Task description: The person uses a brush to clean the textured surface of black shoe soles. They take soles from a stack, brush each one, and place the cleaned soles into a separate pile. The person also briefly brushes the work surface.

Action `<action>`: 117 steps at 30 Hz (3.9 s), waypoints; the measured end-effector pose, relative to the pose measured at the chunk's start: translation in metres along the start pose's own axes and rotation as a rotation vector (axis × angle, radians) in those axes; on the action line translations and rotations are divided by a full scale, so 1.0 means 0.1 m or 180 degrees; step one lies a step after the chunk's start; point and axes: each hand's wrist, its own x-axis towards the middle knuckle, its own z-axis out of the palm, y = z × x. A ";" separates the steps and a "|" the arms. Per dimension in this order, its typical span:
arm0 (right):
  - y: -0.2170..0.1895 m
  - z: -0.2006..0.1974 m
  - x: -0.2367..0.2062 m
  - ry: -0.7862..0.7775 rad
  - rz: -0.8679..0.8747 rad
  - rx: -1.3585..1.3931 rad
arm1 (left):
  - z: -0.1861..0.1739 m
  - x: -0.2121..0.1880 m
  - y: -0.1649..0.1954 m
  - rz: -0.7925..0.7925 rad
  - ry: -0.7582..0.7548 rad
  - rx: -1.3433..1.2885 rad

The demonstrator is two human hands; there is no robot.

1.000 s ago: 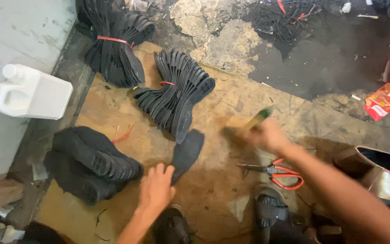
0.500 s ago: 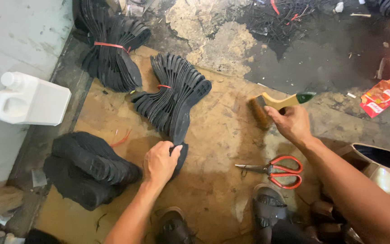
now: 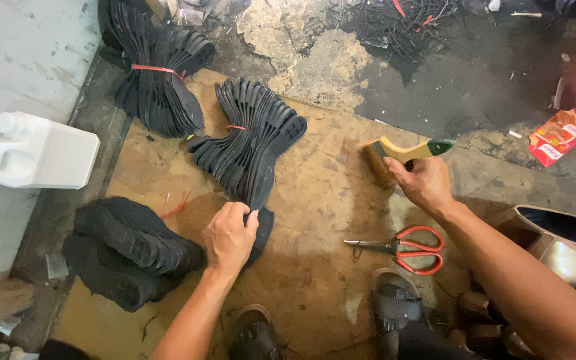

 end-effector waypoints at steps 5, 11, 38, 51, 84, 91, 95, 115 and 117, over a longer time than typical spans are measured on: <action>-0.07 -0.02 -0.06 0.0093 -0.0095 0.0167 | 0.03 -0.01 0.04 -0.0296 0.0082 -0.0384; -0.09 -0.01 -0.04 0.0105 -0.0120 0.0158 | 0.11 -0.03 0.02 -0.0262 0.0057 -0.0661; -0.10 -0.03 -0.05 0.0247 -0.0412 0.0460 | -1.20 0.47 1.02 0.1846 0.0275 -0.1811; -0.02 -0.07 0.04 -0.0073 0.0044 0.0304 | 0.01 -0.13 0.67 0.1384 -0.0804 -0.1168; 0.02 0.04 0.62 0.0092 -0.0310 -0.0333 | 0.45 -1.29 0.19 0.0527 -0.0822 -0.1614; -0.35 0.79 -1.04 -0.1051 -0.0582 0.0063 | 0.76 -1.30 0.19 -0.3390 -0.1280 -0.4633; -0.10 0.86 -1.46 -0.1647 -0.2491 0.0354 | 0.77 -1.29 0.23 -0.3360 -0.1346 -0.4747; -0.23 0.78 -1.37 -0.1784 -0.0780 0.0358 | 0.80 -1.20 0.19 -0.3124 -0.1390 -0.4964; -0.21 0.78 -1.39 -0.1646 -0.0750 0.0528 | 0.79 -1.18 0.19 -0.3114 -0.1341 -0.5031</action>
